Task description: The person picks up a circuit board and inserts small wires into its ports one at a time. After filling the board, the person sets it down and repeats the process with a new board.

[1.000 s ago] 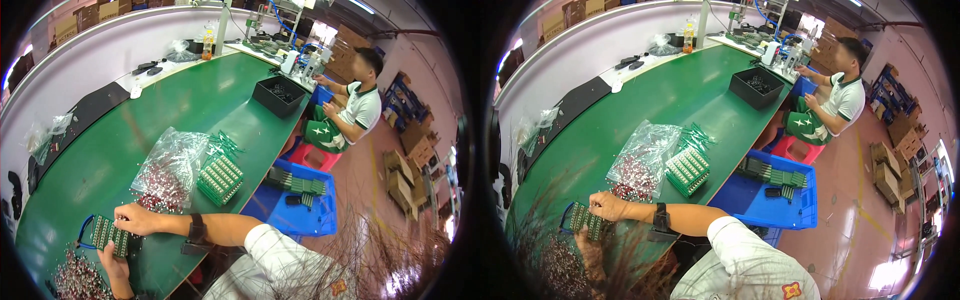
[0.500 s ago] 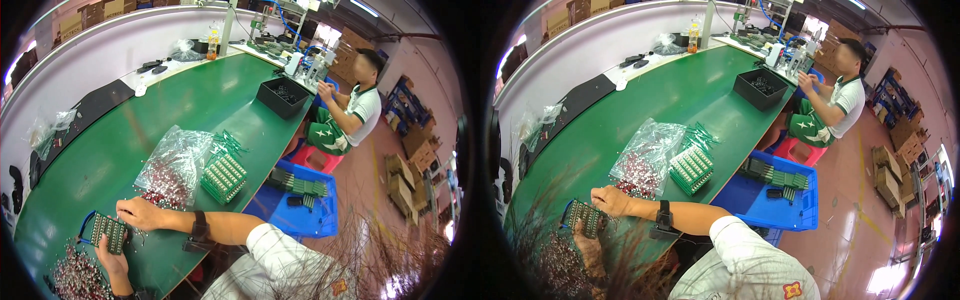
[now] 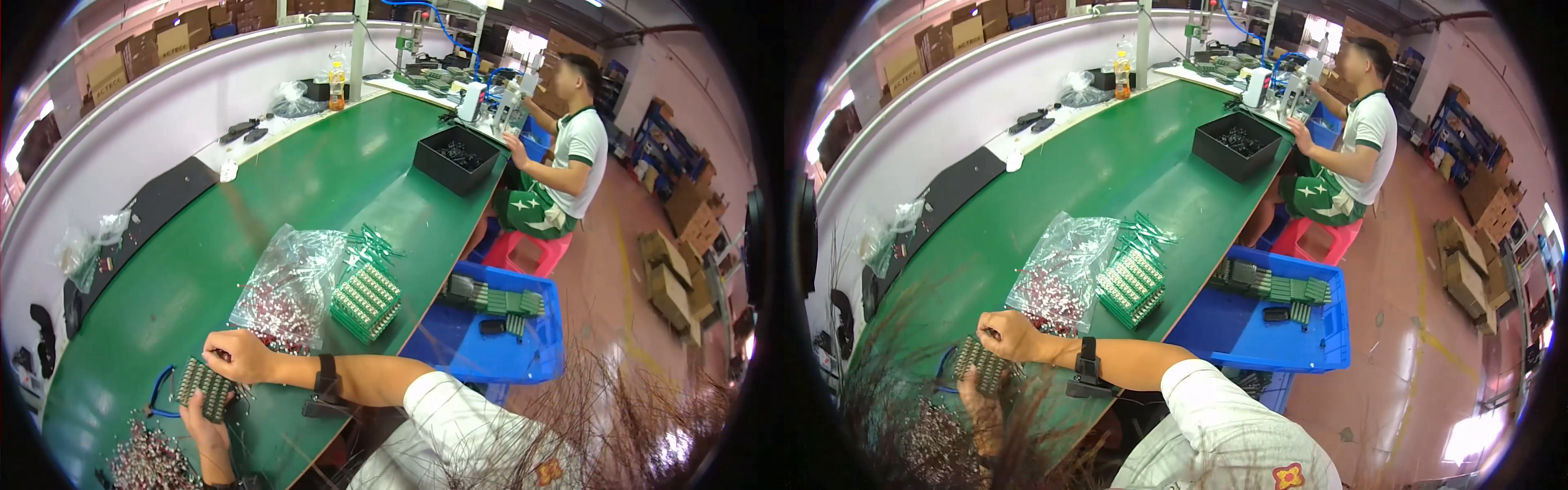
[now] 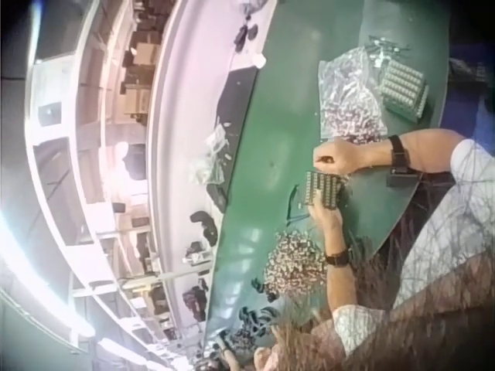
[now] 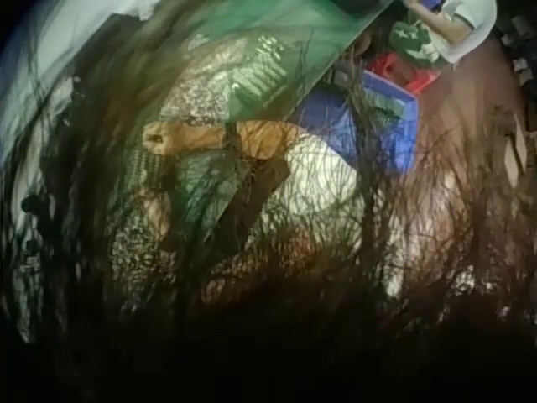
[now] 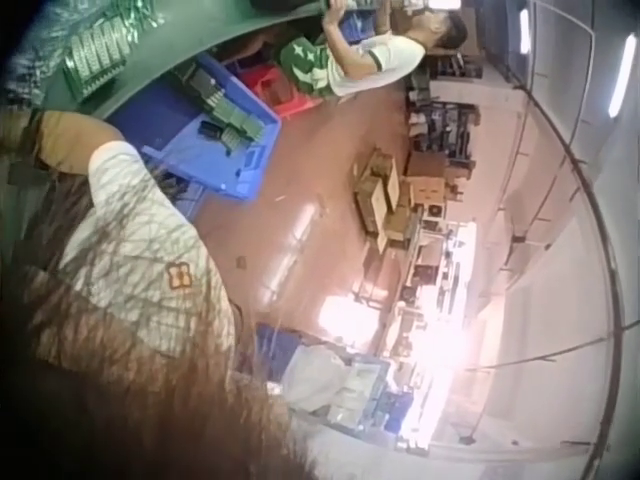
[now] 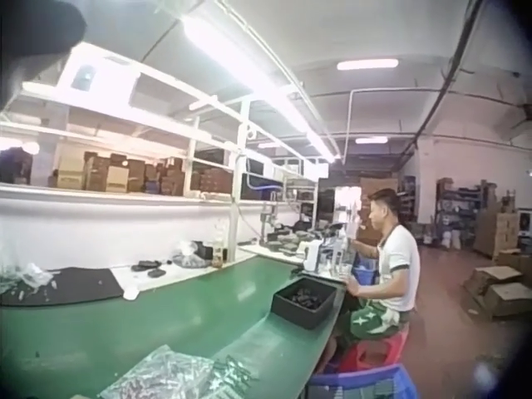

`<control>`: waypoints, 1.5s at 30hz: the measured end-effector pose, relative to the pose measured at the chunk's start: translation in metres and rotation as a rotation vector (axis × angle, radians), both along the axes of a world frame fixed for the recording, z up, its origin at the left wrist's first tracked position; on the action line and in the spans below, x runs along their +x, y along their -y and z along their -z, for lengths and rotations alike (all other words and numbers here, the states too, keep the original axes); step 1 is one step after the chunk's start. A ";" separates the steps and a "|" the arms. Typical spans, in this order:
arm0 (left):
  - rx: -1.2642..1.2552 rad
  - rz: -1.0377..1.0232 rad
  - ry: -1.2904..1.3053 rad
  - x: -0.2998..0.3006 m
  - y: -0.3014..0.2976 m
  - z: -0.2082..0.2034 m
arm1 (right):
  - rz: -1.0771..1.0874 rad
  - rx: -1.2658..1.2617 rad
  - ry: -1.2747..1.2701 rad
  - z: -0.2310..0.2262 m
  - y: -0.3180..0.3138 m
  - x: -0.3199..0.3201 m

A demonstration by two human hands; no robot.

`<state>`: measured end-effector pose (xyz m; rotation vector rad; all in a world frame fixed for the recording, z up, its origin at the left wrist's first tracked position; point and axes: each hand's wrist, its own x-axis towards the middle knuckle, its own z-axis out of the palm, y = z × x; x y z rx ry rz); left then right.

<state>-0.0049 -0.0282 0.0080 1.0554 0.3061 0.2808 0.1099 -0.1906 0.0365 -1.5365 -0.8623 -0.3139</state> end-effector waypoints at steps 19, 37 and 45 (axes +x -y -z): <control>0.037 0.013 0.113 0.006 0.017 0.000 | 0.085 -0.076 0.143 0.003 0.005 0.013; 0.100 0.053 0.101 0.013 0.028 -0.011 | 0.000 -0.185 0.124 -0.007 0.012 0.007; 0.243 0.087 0.125 0.002 0.020 -0.013 | -0.109 -0.245 0.055 -0.003 0.003 0.000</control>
